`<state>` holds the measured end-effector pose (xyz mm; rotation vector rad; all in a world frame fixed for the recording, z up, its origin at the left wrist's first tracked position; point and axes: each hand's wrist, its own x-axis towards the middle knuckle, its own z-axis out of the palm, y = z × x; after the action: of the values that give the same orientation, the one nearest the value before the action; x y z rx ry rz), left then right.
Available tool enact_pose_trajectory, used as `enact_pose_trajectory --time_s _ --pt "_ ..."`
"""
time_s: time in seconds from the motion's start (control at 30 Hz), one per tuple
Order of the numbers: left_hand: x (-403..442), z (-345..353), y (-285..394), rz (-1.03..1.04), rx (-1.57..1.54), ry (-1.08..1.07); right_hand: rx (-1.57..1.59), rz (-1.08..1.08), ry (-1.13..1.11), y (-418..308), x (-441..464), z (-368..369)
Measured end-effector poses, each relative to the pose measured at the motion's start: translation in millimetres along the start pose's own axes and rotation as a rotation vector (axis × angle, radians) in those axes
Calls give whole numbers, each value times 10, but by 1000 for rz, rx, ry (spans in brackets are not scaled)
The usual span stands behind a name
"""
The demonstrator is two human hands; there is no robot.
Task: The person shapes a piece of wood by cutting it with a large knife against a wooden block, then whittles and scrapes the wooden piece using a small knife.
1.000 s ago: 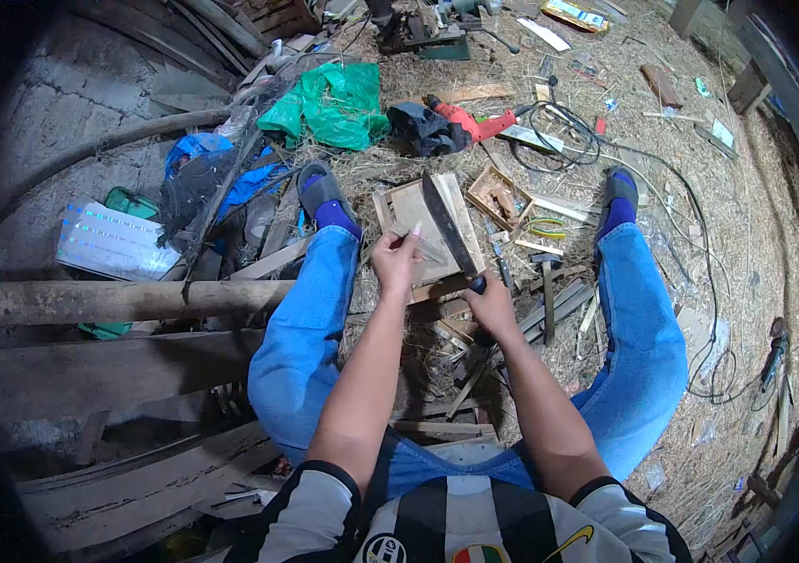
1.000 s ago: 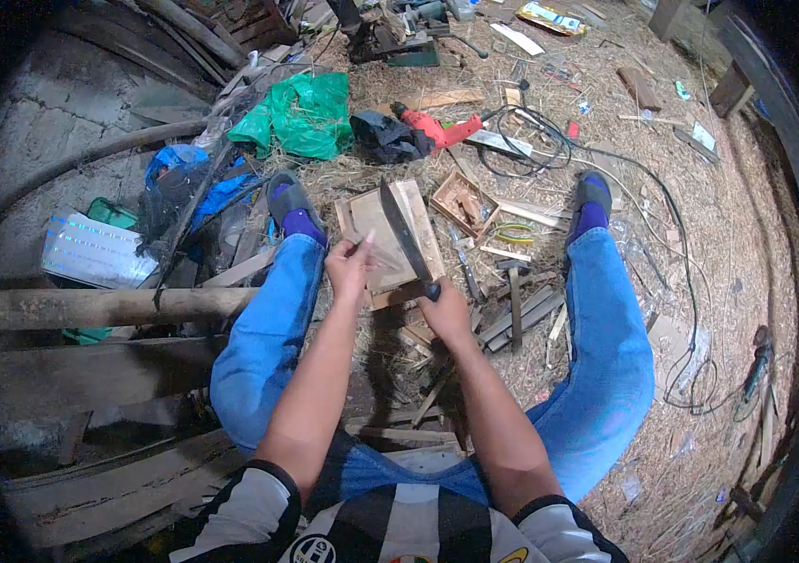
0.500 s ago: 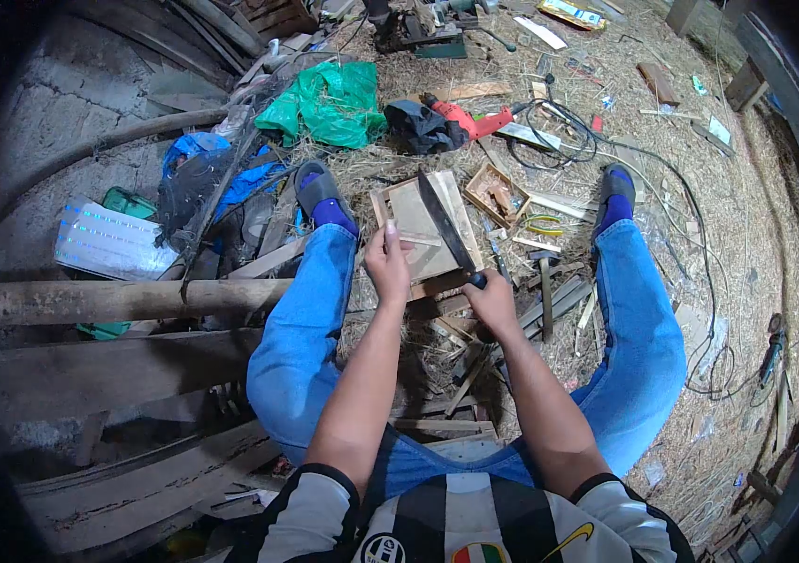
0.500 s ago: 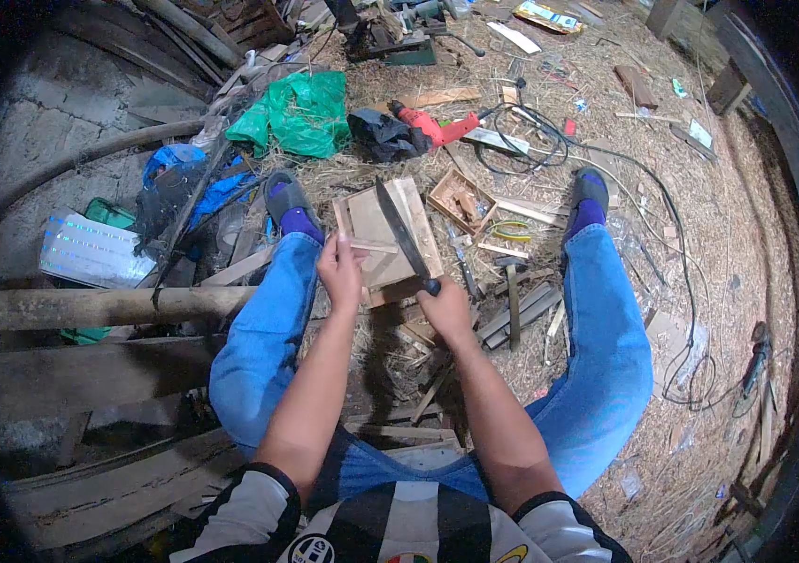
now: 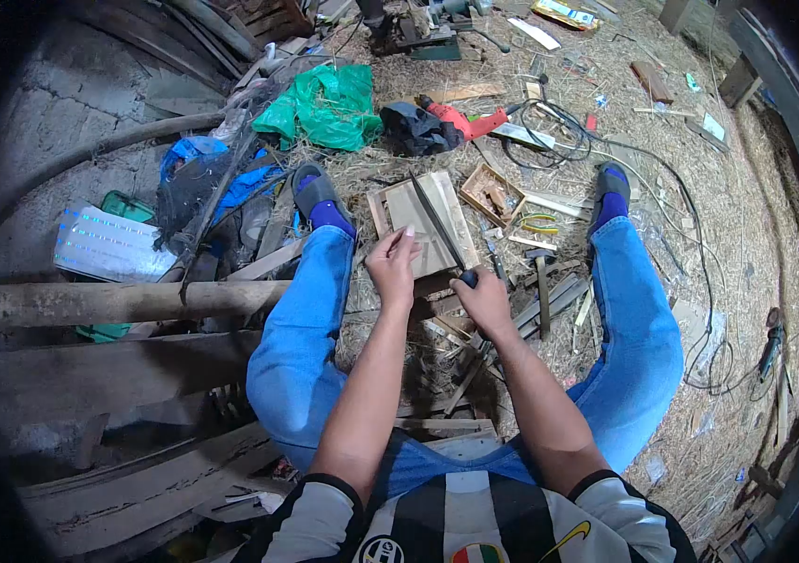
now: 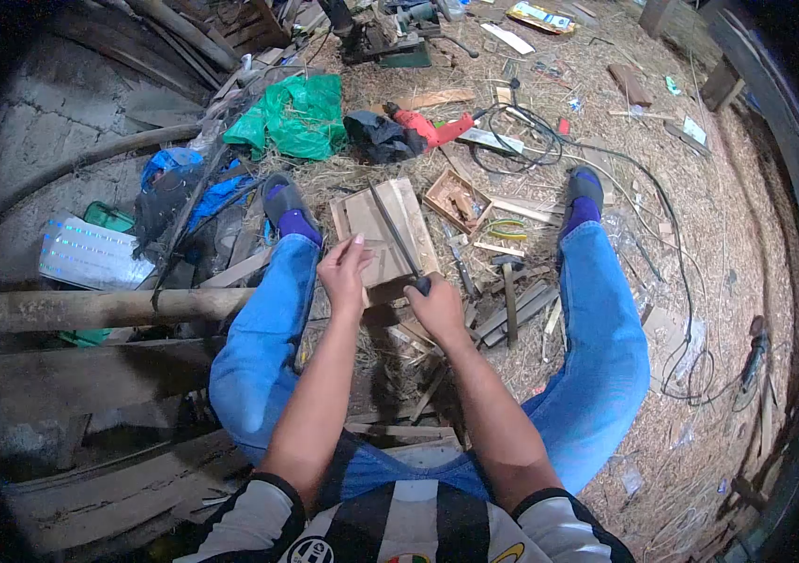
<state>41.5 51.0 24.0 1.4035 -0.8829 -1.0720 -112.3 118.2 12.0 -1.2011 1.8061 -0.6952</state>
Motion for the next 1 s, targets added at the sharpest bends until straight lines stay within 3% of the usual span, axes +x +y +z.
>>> enact_pose_trajectory --time_s 0.07,0.23,0.4,0.57,0.9,1.0 --pt "-16 -5 25 -121 -116 4 19 13 2 -71 -34 -31" --pt "-166 -69 115 -137 -142 27 -71 -117 37 -105 -57 63" --pt "-222 -174 134 -182 -93 71 2 -89 -33 -159 -166 98" --pt "-114 -110 90 -253 -233 83 -15 -61 -70 -265 -242 99" --pt "59 -2 106 -265 -210 19 36 -69 -68 -249 -191 64" --pt "83 25 139 -144 -53 75 52 -64 -55 -287 -197 53"
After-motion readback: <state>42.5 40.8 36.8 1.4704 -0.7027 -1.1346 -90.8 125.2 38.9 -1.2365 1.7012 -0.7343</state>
